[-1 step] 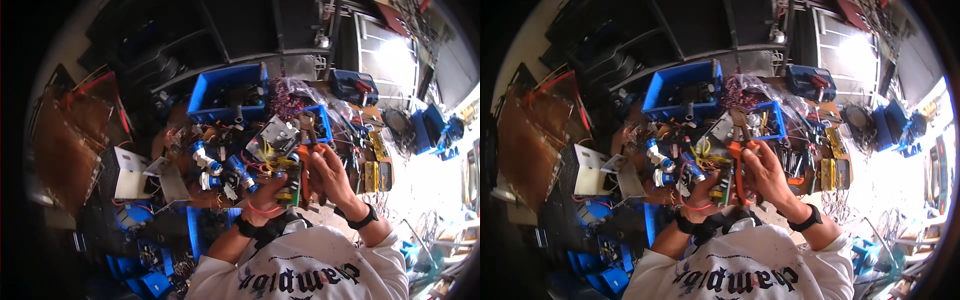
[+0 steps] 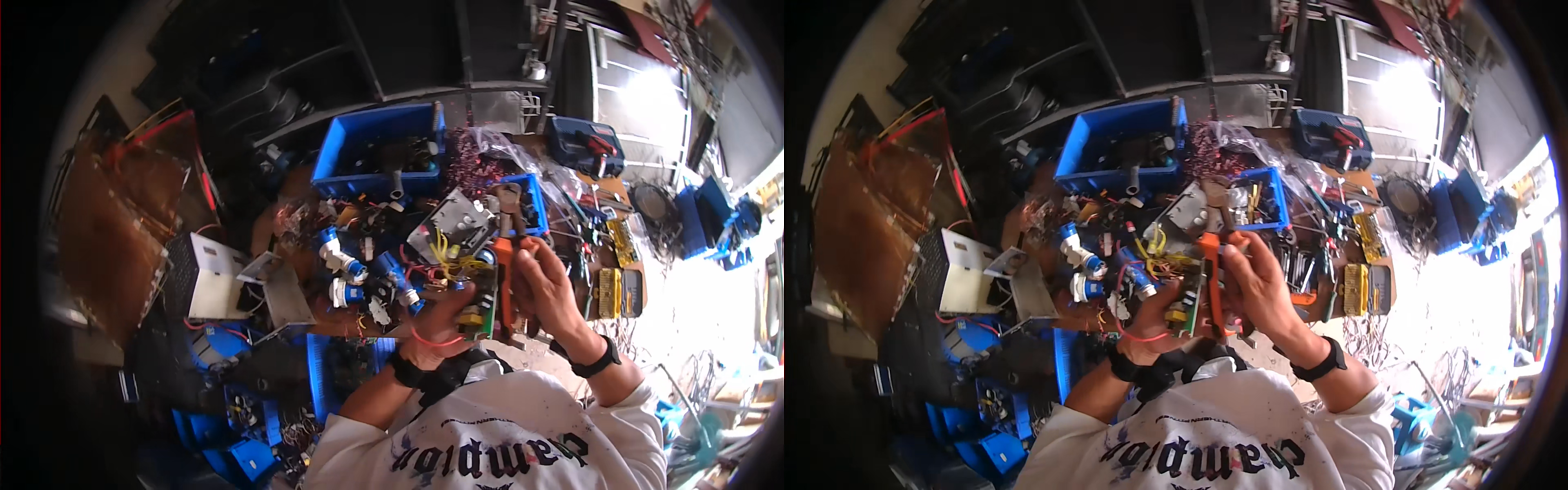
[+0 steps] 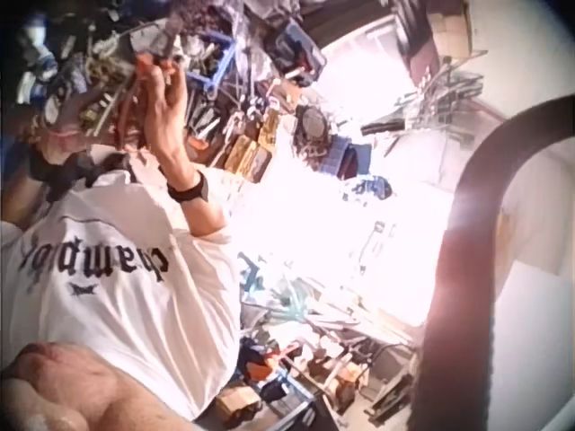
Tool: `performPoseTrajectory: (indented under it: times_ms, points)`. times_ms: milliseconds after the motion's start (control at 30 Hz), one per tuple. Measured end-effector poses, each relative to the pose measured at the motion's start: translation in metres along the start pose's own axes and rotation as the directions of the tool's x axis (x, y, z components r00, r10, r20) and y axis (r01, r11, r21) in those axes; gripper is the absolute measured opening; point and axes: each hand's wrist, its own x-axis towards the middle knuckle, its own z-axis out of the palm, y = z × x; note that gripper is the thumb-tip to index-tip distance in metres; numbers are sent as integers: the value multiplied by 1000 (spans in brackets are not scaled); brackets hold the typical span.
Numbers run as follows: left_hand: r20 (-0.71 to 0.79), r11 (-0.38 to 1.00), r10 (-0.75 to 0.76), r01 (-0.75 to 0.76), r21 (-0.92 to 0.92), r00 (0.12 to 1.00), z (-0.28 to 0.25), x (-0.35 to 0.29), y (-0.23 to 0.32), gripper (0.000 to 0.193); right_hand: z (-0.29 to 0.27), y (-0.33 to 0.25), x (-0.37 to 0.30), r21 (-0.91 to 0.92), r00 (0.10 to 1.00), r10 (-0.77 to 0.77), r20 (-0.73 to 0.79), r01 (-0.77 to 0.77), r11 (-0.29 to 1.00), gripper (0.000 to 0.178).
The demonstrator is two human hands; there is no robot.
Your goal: The person holds a metal electronic enclosure and removes a circuit board with attached wires. They then use pliers to strip the insulation from several wires connected to the board, preparing them for further work.
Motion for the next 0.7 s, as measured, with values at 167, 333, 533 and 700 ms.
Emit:
performPoseTrajectory:
  times_ms: [167, 333, 533, 700]
  points:
    - [211, 999, -1, 11, -46, 978, 11, 0, -3, 50, -2, 9, 8, 19, 999, -8, -32, 9, 1000, 17]
    - [140, 990, 94, -108, 89, 986, 21, -7, -1, 48, 4, 9, 11, -28, 1000, 2, -7, -2, 1000, 12]
    - [113, 971, 104, -126, 204, 988, 20, -35, 29, 53, -17, 5, 20, -112, 998, 57, -4, -57, 992, 13]
    - [205, 911, 95, -168, 376, 974, 39, -50, 35, 51, -12, -6, 11, 63, 974, 163, 155, -175, 983, 20]
